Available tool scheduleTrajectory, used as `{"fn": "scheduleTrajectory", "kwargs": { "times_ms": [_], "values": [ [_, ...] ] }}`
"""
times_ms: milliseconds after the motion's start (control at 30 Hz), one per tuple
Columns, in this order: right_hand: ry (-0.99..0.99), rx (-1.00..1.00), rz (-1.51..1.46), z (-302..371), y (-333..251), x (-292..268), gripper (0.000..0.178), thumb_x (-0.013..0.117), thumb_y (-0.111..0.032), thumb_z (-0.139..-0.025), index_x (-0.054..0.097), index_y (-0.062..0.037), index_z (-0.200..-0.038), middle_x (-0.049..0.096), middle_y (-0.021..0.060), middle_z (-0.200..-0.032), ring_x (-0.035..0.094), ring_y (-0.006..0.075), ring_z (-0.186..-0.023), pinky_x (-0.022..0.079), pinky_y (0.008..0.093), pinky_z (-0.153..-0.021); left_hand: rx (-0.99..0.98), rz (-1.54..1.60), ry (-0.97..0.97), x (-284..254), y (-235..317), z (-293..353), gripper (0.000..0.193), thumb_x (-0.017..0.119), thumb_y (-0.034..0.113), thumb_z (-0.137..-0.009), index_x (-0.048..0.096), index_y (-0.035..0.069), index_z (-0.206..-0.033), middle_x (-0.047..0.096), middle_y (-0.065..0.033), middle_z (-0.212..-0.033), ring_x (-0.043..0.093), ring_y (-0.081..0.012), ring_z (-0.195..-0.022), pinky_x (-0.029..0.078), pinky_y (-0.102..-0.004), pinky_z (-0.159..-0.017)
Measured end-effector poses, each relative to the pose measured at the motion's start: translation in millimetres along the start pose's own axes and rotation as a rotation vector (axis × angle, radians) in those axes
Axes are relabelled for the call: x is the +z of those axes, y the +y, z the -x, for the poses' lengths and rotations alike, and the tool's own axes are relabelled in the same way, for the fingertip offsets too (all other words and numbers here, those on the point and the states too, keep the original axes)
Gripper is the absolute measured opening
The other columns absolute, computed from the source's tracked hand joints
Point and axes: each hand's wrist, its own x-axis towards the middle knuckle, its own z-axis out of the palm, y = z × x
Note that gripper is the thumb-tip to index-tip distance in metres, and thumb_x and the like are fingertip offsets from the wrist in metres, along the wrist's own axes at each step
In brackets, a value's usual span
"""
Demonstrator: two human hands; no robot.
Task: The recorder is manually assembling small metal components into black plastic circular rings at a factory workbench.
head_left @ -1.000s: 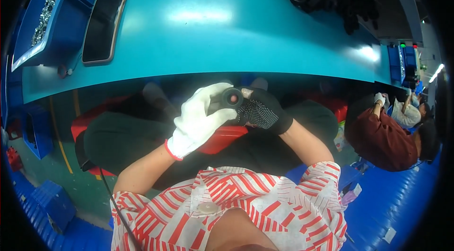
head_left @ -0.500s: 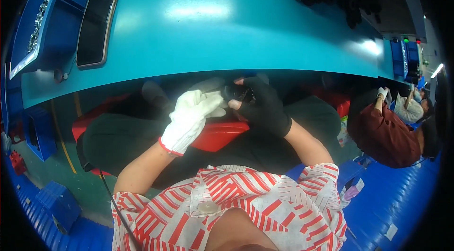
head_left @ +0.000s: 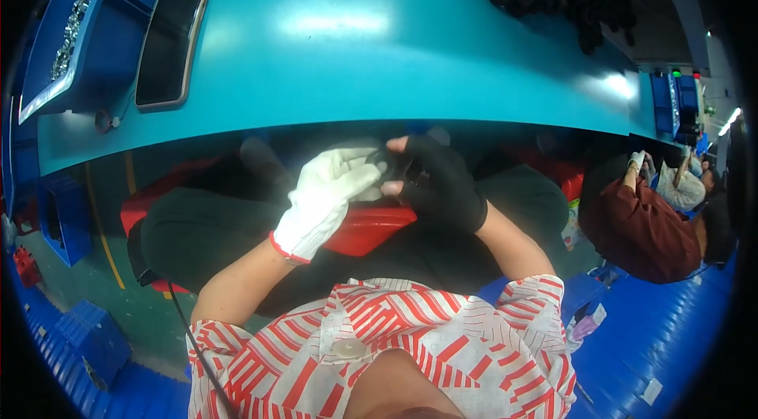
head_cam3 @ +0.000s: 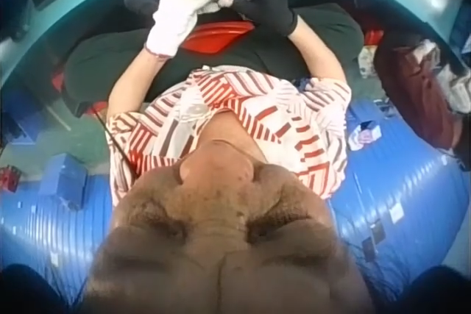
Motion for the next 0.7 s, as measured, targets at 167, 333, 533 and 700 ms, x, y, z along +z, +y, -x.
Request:
{"fn": "scheduleTrajectory", "kwargs": {
  "times_ms": [167,333,533,700],
  "values": [
    [0.087,-0.343,0.217,-35.8,-28.6,-41.0,0.023,0.073,-0.019,-0.076,0.065,-0.0072,-0.094,0.066,0.0082,-0.082,0.064,0.0236,-0.069,0.049,0.03,-0.061,-0.015,0.006,-0.015,-3.5,-3.5,-1.6,0.044,0.062,0.015,-0.087,0.048,-0.011,-0.12,0.062,-0.0121,-0.1,0.063,-0.0168,-0.084,0.055,-0.0248,-0.073],
    [0.35,-0.329,0.625,-125.6,-26.8,-74.0,0.013,0.067,-0.017,-0.081,0.065,-0.0106,-0.092,0.064,0.0091,-0.084,0.063,0.0251,-0.067,0.048,0.0334,-0.058,0.008,-0.007,-0.032,3.4,2.0,-0.7,0.043,0.061,0.008,-0.087,0.046,-0.01,-0.123,0.062,-0.0135,-0.103,0.064,-0.0175,-0.089,0.056,-0.0242,-0.073],
    [0.317,-0.105,0.946,-233.7,-5.4,-75.2,0.026,0.057,-0.021,-0.084,0.058,-0.0107,-0.108,0.06,0.0146,-0.104,0.062,0.0357,-0.091,0.05,0.0444,-0.076,0.016,0.035,-0.033,2.9,4.5,-2.2,0.041,0.06,0.007,-0.088,0.046,-0.01,-0.122,0.059,-0.0163,-0.107,0.064,-0.0181,-0.089,0.057,-0.0257,-0.073],
    [0.256,-0.045,0.972,-255.4,14.3,-70.2,0.031,0.06,-0.025,-0.083,0.059,-0.0137,-0.111,0.059,0.0146,-0.109,0.06,0.0359,-0.098,0.049,0.0437,-0.082,0.018,0.061,-0.035,3.0,12.7,-0.9,0.041,0.062,0.008,-0.087,0.047,-0.011,-0.121,0.061,-0.0158,-0.105,0.064,-0.017,-0.09,0.057,-0.0252,-0.072]
  ]
}}
